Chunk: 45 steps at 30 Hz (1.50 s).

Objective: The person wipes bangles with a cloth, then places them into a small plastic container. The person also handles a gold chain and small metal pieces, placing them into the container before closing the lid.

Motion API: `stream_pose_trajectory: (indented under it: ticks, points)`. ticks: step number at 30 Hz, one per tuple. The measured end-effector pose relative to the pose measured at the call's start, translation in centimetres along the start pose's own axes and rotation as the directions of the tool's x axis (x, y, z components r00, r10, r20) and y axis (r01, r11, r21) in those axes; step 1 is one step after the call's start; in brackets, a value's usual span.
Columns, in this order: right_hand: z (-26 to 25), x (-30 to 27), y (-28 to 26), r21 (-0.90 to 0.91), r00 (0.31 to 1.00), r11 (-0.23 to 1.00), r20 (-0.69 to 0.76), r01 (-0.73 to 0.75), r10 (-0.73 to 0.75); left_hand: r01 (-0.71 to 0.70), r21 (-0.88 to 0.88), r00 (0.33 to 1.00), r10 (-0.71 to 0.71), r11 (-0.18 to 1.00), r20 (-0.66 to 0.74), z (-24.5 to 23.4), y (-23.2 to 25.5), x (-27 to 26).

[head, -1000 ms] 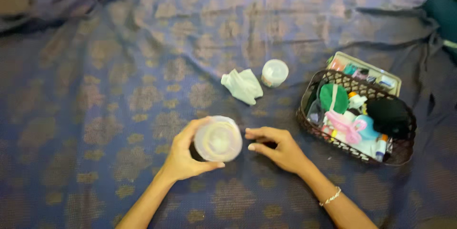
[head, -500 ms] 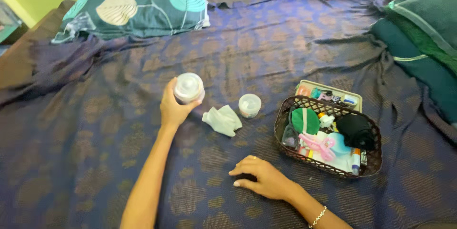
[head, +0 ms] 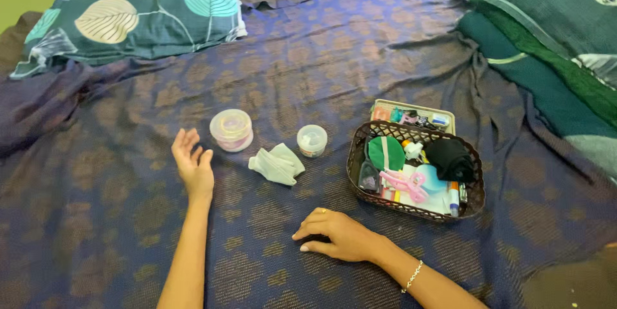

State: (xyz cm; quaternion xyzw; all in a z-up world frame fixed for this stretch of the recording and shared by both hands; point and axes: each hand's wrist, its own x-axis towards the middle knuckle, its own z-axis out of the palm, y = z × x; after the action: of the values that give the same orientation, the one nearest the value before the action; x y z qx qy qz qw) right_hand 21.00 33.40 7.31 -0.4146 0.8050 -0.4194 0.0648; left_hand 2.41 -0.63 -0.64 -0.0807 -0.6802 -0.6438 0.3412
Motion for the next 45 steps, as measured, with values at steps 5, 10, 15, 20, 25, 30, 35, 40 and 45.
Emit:
stream_pose_trajectory:
  ticks: [5,10,15,20,25,30,35,40,45]
  points:
    - [0.1,-0.3,-0.5,-0.171,0.991,0.978,-0.026,0.121,-0.128,0.225,0.05,0.971,-0.228,0.973,0.068,-0.9,3.4,-5.4]
    - [-0.2,-0.6,-2.1,-0.46,0.94,0.888,-0.295,0.019,-0.173,0.133,0.36,0.872,-0.281,0.924,0.401,-0.2,7.9,-7.3]
    - [-3.2,0.7,-2.7,-0.585,0.834,0.8,-0.502,-0.134,-0.228,0.002,0.417,0.843,-0.226,0.909,0.489,0.6,10.1,-6.1]
    - [-8.1,5.4,-1.2,-0.7,0.934,0.708,-0.308,-0.092,-0.183,-0.126,0.399,0.833,-0.122,0.908,0.54,0.7,9.6,-6.2]
    - [-11.5,12.0,2.2,-0.767,0.981,0.622,-0.052,-0.158,0.185,-0.164,0.398,0.832,-0.09,0.903,0.547,0.7,8.8,-6.4]
    - [-11.6,15.1,6.1,-0.795,0.875,0.562,0.084,-0.23,0.477,-0.176,0.381,0.832,-0.069,0.908,0.55,0.7,8.3,-6.4]
    - [-11.7,15.6,4.2,-0.81,0.861,0.521,0.041,-0.268,0.508,-0.165,0.41,0.82,-0.106,0.897,0.562,0.7,8.3,-6.3]
    - [-11.5,14.7,-2.7,-0.77,0.942,0.553,-0.189,-0.318,0.278,-0.169,0.397,0.818,-0.097,0.902,0.567,0.8,8.5,-6.1]
    - [-6.6,13.0,-7.3,-0.558,0.899,0.737,-0.408,-0.382,0.158,-0.016,0.123,0.705,-0.076,0.992,0.705,-0.3,10.2,-6.1]
